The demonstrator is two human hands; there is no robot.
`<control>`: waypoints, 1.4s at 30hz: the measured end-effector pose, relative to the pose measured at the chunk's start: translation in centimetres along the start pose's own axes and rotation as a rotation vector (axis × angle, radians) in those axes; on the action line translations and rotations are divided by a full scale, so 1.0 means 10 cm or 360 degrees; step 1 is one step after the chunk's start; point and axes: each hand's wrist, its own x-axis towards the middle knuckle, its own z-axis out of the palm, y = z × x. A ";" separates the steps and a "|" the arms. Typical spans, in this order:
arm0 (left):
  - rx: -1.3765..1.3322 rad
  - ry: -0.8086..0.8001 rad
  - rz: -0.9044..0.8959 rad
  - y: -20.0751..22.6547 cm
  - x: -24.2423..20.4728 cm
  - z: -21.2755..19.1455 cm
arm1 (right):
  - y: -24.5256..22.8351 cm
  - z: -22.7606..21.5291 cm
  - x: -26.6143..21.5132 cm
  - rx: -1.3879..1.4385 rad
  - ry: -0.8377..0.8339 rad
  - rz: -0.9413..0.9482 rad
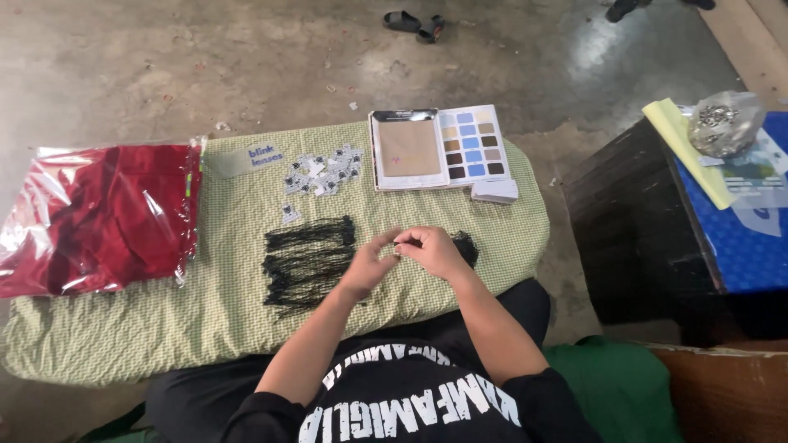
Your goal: The person sits on the floor and repeatedly picks up black cords from a pile, straightens them, and places them into a separate aligned stack on a green mat. The person handles the cords one at a time throughout the clip.
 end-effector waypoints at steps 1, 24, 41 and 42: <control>0.0000 0.0007 -0.0006 -0.18 -0.02 0.08 | 0.06 0.05 0.05 0.0004 -0.0009 0.0000; 0.0860 0.0511 -0.0314 -0.96 -0.78 0.13 | 1.36 0.80 1.22 0.0975 0.0125 0.0721; 0.0709 0.0343 0.0037 -1.01 -0.30 0.15 | 0.28 0.07 0.72 0.0682 -0.0034 0.0190; 0.0754 0.0318 -0.0017 -0.99 -0.43 0.15 | 0.38 0.09 0.78 0.0662 0.0032 0.0230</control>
